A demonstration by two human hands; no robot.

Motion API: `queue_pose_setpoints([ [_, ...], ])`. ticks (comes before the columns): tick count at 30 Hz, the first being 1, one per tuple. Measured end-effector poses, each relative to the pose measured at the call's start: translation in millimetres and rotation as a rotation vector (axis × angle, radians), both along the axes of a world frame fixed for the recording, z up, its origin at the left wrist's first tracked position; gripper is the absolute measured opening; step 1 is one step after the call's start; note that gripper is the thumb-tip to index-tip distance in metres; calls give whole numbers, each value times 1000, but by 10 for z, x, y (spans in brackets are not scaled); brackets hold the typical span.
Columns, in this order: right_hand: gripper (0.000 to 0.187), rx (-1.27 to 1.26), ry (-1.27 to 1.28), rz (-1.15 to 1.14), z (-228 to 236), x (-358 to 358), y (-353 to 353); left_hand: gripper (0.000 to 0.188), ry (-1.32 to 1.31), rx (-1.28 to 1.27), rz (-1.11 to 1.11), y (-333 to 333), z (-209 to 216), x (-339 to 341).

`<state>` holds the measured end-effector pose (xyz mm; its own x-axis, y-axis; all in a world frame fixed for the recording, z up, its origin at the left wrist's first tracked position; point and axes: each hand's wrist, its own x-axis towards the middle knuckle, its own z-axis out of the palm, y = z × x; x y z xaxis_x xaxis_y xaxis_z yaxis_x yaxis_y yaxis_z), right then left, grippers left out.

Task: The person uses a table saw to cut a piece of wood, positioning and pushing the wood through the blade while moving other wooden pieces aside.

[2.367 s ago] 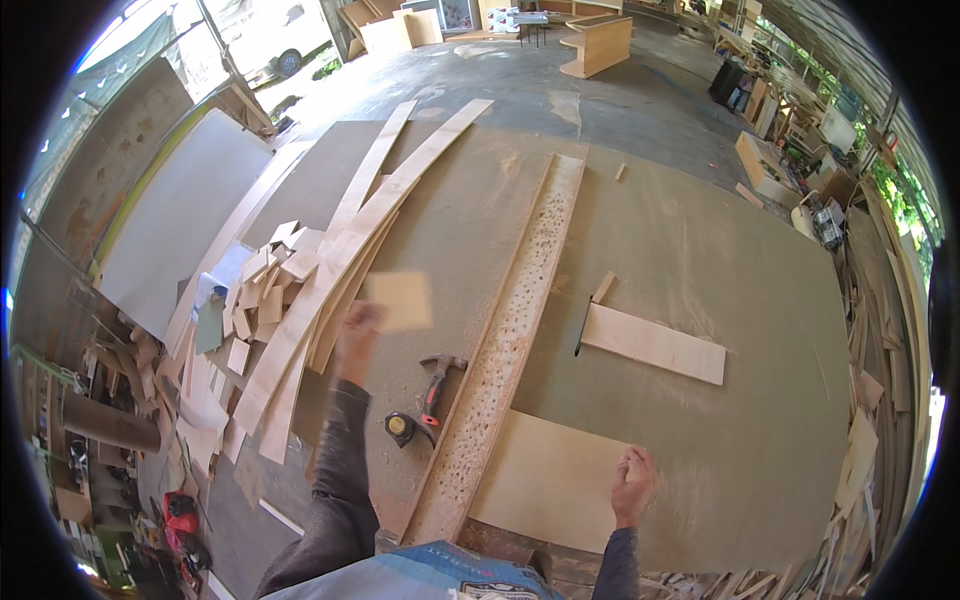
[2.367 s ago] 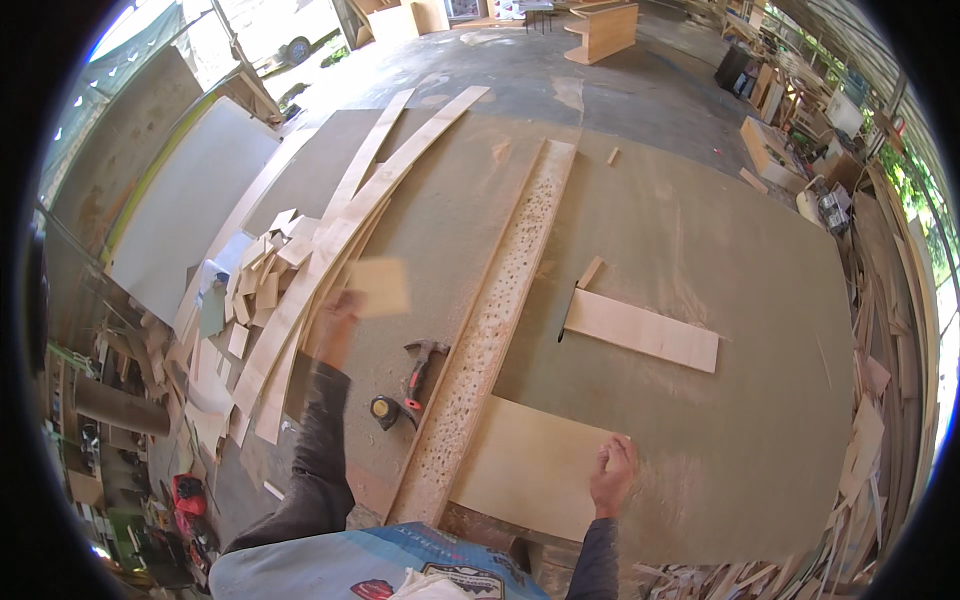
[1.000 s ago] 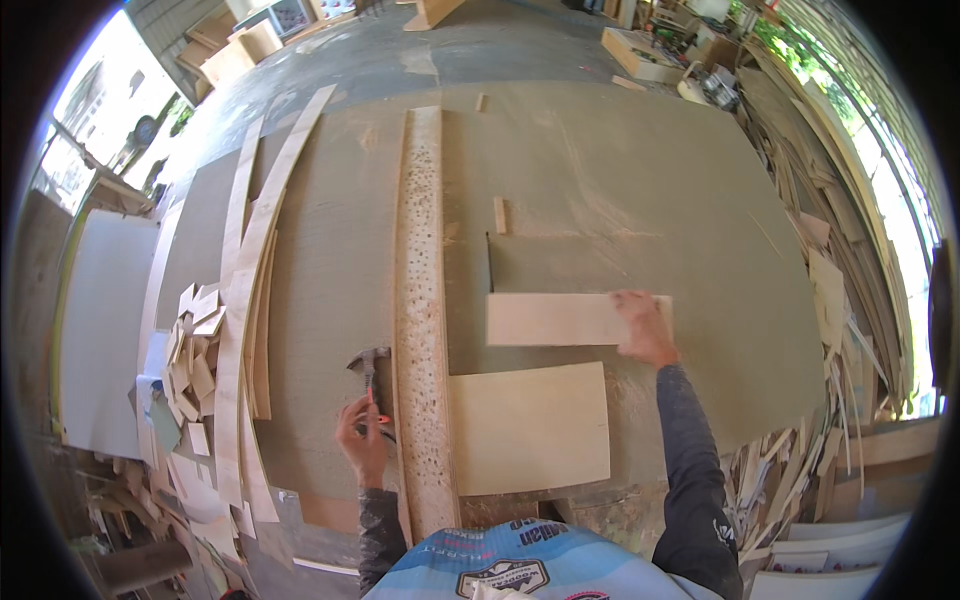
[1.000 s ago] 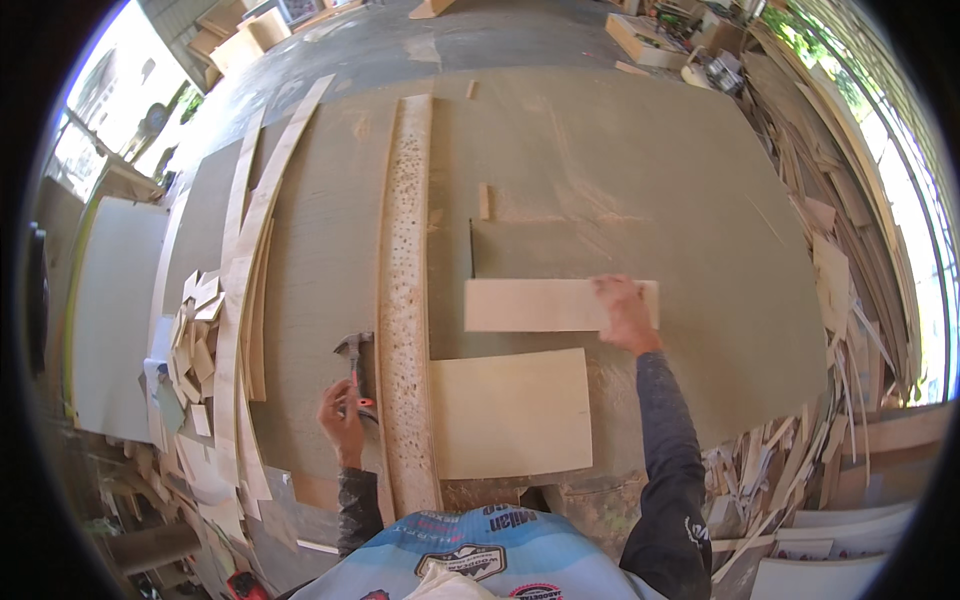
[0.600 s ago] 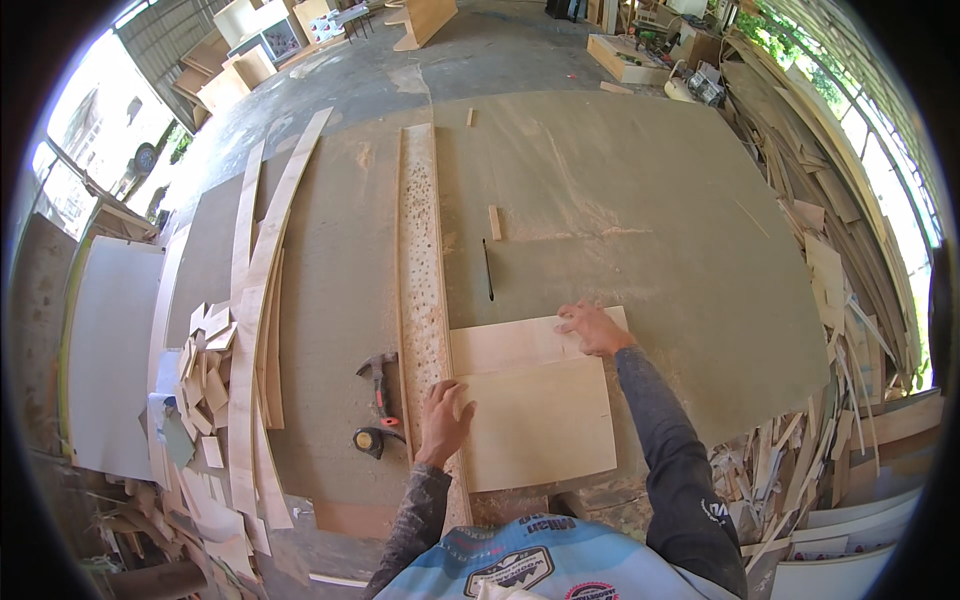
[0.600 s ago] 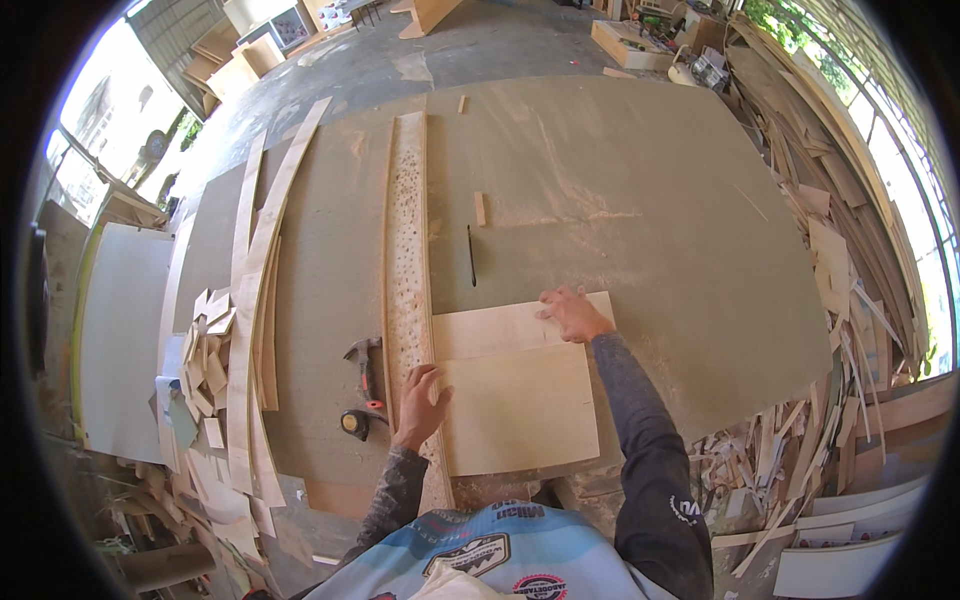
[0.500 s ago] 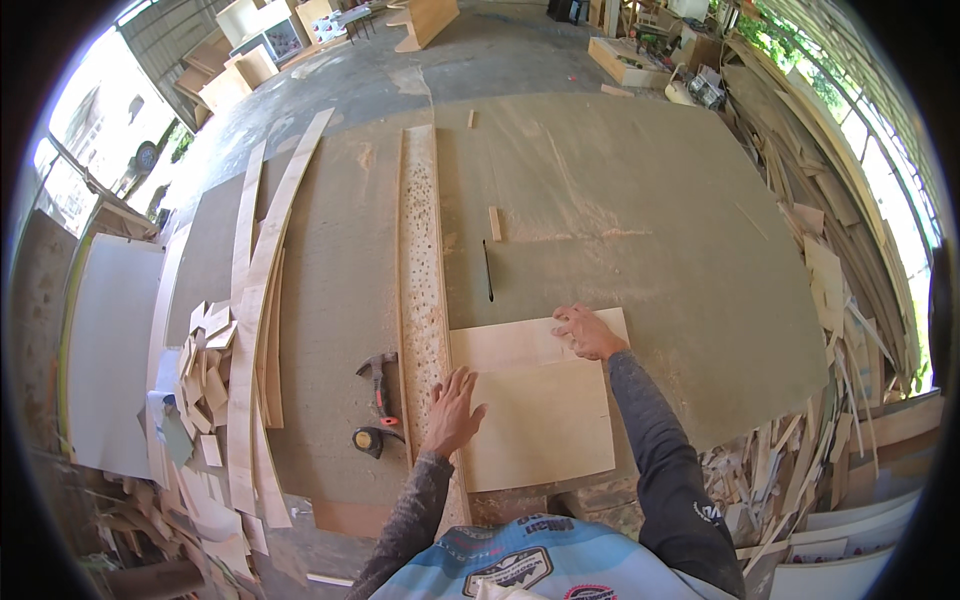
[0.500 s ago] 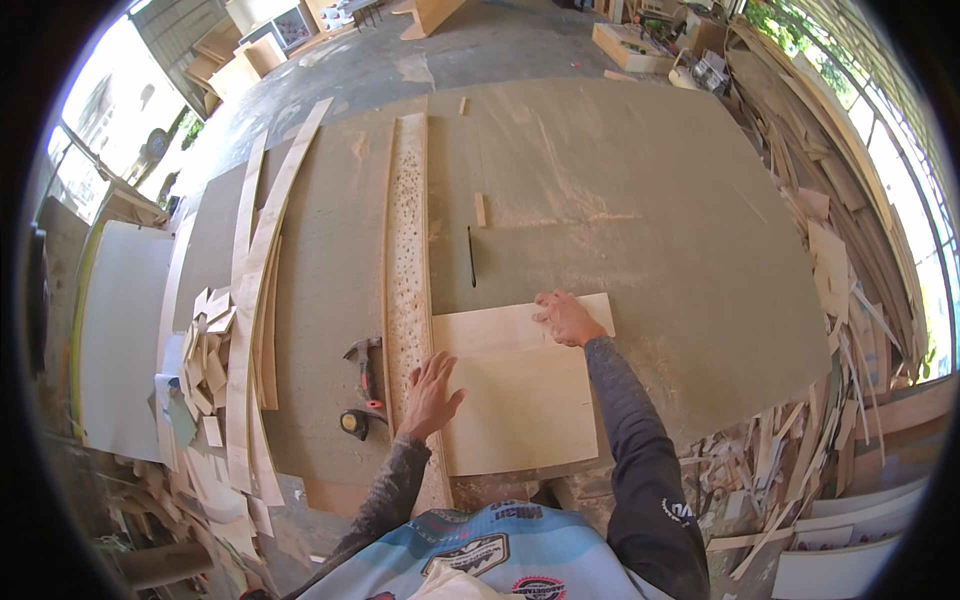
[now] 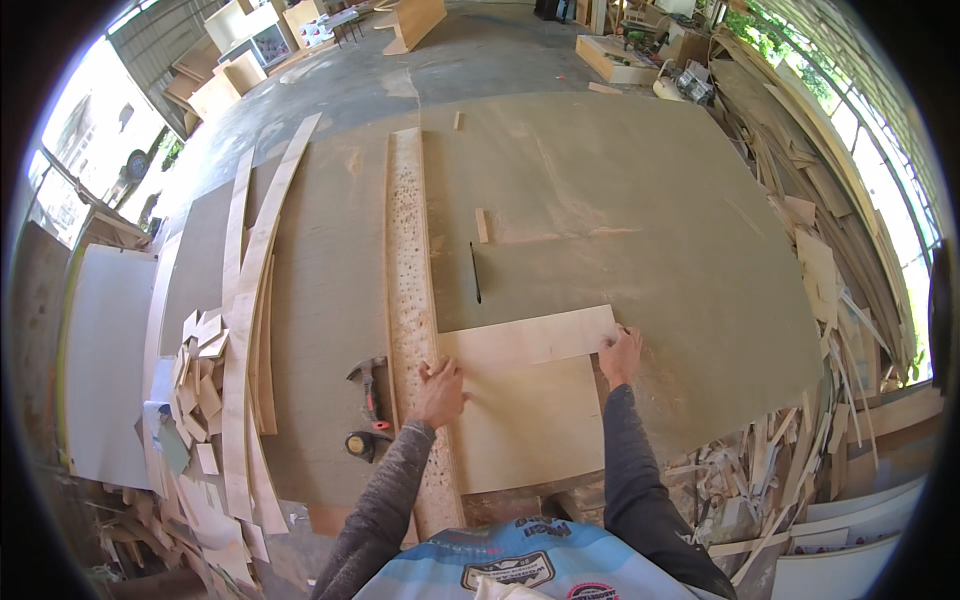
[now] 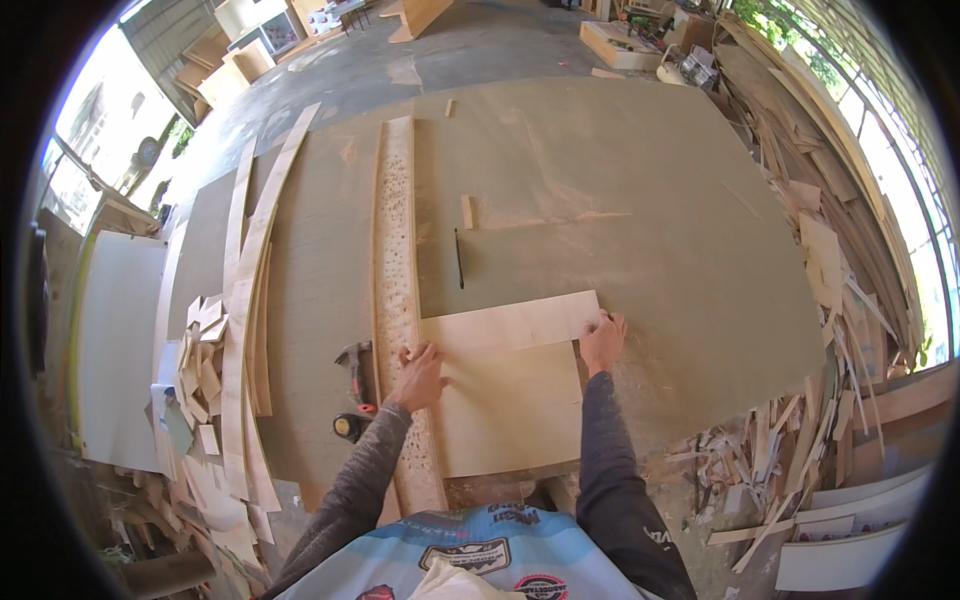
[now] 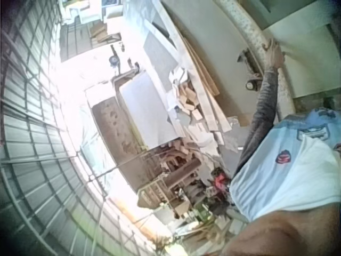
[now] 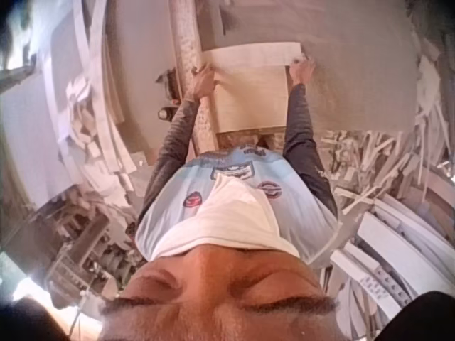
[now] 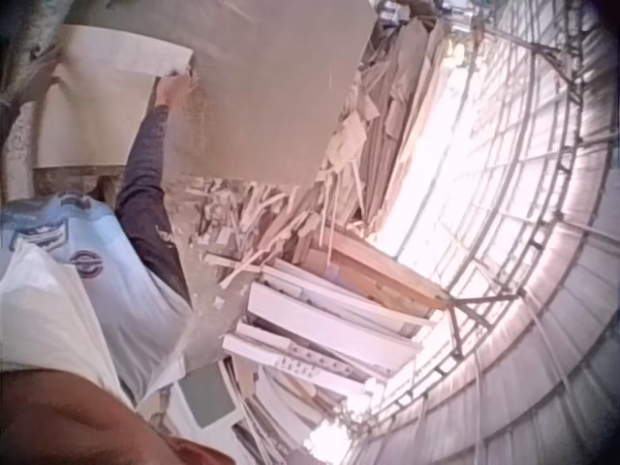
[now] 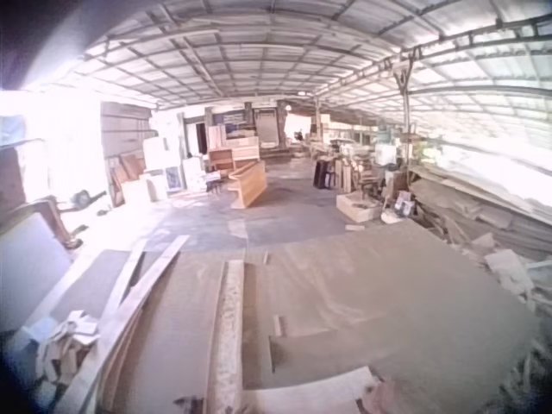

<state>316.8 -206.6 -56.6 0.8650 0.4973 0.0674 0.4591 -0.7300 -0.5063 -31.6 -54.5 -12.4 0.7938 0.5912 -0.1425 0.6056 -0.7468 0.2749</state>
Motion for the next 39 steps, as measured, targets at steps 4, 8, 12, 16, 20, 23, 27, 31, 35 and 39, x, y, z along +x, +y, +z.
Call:
queue_pose_setpoints([
  [4, 35, -7, -40, 96, 54, 22, -19, 49, 56, -157, -109, 416, -7, 29],
  [8, 33, 10, -45, 155, 30, 124, -70, 80, 20, -68, -48, 526, 105, 206],
  [12, 35, -6, 13, 191, 56, 142, -47, 97, 45, -46, -52, 669, 94, 268],
  [16, 42, -85, -35, 248, 99, 118, -126, 95, 59, -73, -101, 725, 83, 285],
  [20, 48, 44, -238, 203, 82, -288, -313, 93, 16, -134, -76, 725, 7, 290],
  [23, 46, 99, -301, 459, 383, -1241, -598, 92, 36, -137, -29, 739, 71, 147],
  [27, 60, 125, 63, 975, 381, -2142, -1256, 88, -13, -198, -39, 751, 115, 145],
  [31, 60, -57, -86, 1027, 301, -2298, -1508, 86, -47, -221, -31, 727, 116, 200],
  [35, 62, 15, -68, 1010, 187, -2338, -1498, 87, -71, -248, -13, 734, 20, 122],
  [39, 62, 24, -57, 1008, 150, -2371, -1511, 88, -150, -240, -60, 747, -41, 103],
])
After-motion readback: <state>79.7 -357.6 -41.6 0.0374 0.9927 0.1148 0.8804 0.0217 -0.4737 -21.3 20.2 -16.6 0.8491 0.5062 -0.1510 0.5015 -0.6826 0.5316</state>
